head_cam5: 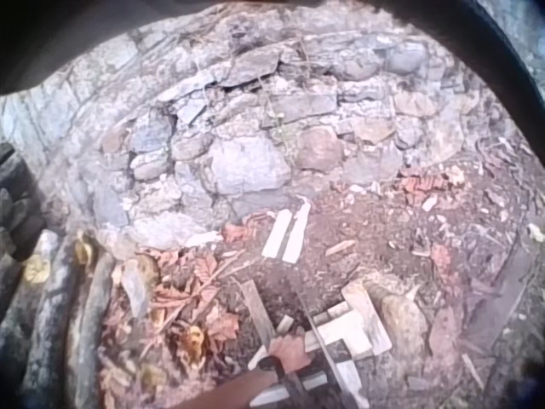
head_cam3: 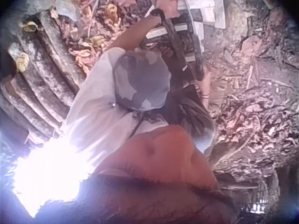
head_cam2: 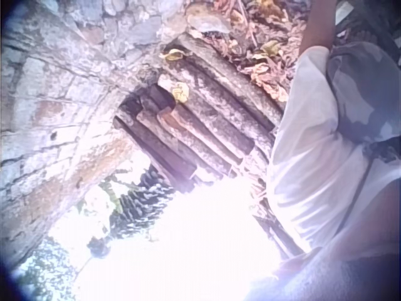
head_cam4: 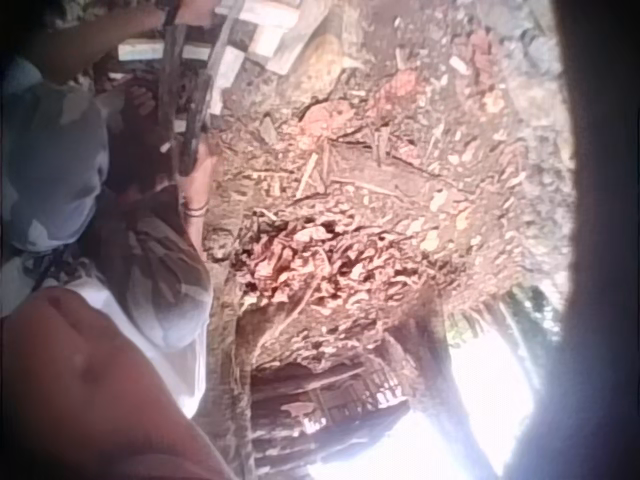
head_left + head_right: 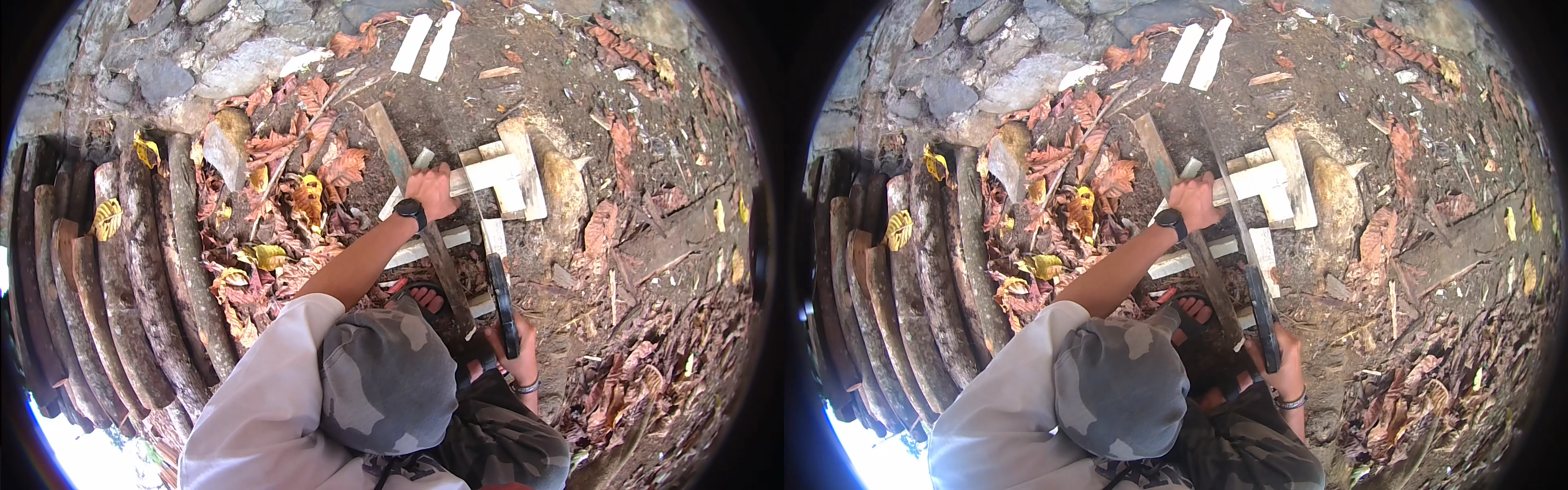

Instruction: The person sits on the ground and uses a hand saw to cut a small piece of light-colored wood resting on a wooden support. They hold the wood steady with their left hand and saw with their right hand, producing small wood pieces.

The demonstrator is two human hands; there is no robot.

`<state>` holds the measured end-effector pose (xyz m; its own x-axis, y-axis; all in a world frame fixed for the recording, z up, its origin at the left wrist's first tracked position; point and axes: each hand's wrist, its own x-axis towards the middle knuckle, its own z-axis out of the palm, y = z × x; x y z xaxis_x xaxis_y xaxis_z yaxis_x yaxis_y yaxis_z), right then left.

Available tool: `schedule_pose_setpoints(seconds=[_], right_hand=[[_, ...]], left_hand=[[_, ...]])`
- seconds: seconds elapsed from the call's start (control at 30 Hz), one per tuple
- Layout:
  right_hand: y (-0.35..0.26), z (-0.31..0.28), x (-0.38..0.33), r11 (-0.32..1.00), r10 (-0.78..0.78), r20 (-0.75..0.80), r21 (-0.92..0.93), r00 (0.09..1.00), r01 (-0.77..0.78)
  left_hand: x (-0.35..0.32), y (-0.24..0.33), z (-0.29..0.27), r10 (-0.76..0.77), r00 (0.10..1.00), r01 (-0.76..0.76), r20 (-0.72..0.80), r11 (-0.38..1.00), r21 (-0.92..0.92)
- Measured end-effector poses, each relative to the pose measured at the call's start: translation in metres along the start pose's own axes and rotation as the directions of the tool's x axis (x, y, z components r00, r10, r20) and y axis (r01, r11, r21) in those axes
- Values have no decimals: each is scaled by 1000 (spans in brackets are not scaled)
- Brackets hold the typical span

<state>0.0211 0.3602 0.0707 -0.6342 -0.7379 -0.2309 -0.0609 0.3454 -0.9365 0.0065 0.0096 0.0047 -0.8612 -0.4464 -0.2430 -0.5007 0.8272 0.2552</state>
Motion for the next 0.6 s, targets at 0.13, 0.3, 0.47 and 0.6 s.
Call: schedule_pose_setpoints(seconds=[0.13, 0.3, 0.47, 0.6], right_hand=[[1, 2, -2, 999, 34, -55, -2, 998, -35], [19, 2, -9, 995, 83, -55, 55, 995, -80], [3, -17, -78, 988, 155, -95, -1, 983, -156], [9, -56, -132, 940, 336, 2, -61, 942, -336]], left_hand=[[0, 6, 0, 16, 994, -20, -107, 999, -40], [11, 6, 5, -103, 993, 106, 56, 994, -38], [11, 11, -4, -96, 987, 96, 126, 995, 0], [9, 10, -1, -86, 992, 85, 96, 996, 14]])
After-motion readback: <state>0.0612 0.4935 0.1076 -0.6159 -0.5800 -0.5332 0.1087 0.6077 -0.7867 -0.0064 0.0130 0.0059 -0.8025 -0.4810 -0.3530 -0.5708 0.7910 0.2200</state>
